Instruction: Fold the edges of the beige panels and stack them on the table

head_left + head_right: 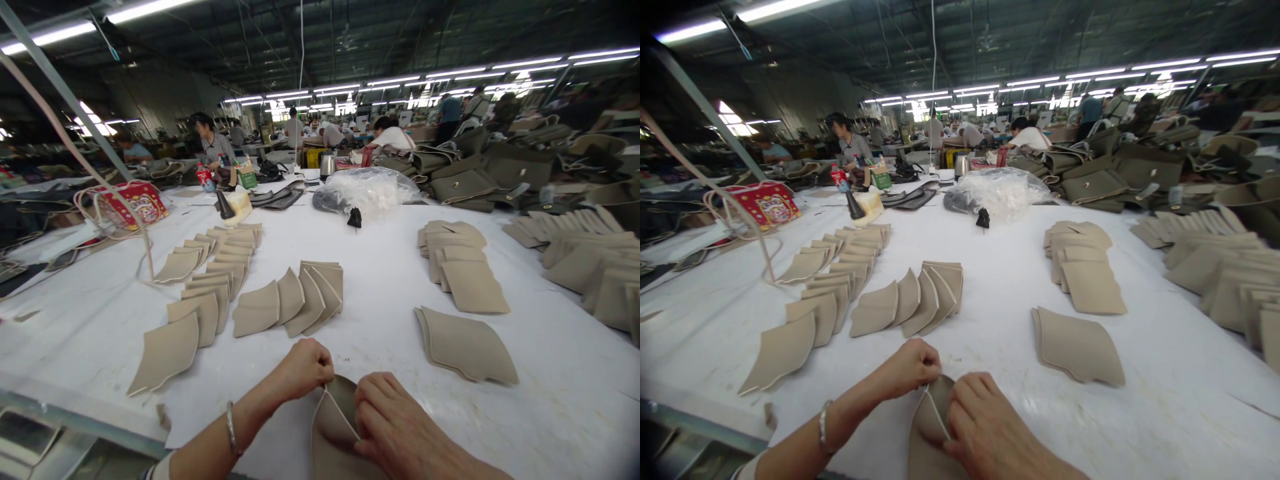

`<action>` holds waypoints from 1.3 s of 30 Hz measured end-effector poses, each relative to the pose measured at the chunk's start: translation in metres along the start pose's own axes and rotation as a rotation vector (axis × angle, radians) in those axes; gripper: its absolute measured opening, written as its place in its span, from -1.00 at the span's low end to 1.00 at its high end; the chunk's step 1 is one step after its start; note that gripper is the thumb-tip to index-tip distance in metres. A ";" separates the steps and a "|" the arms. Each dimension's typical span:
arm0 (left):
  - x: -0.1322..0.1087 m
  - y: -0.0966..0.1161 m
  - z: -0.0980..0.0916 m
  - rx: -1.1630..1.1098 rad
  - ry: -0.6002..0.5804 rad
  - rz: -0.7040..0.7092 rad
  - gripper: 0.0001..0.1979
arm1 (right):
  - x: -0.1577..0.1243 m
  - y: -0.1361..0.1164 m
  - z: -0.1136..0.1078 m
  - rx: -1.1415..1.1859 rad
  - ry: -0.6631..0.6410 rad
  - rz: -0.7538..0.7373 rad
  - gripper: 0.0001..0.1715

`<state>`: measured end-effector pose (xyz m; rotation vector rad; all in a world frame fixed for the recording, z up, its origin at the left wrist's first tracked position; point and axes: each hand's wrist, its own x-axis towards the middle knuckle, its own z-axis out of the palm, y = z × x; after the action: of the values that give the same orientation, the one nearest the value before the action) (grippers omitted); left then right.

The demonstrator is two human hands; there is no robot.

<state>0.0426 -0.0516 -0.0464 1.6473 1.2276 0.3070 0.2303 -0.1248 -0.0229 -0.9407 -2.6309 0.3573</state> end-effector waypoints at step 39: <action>-0.052 -0.018 0.025 0.318 -0.072 0.310 -0.83 | -0.021 0.011 0.056 0.208 0.097 0.145 -0.78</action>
<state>0.0270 -0.1092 -0.0547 2.1112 1.0022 0.2486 0.2310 -0.1371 -0.0826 -1.0528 -2.3900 0.5931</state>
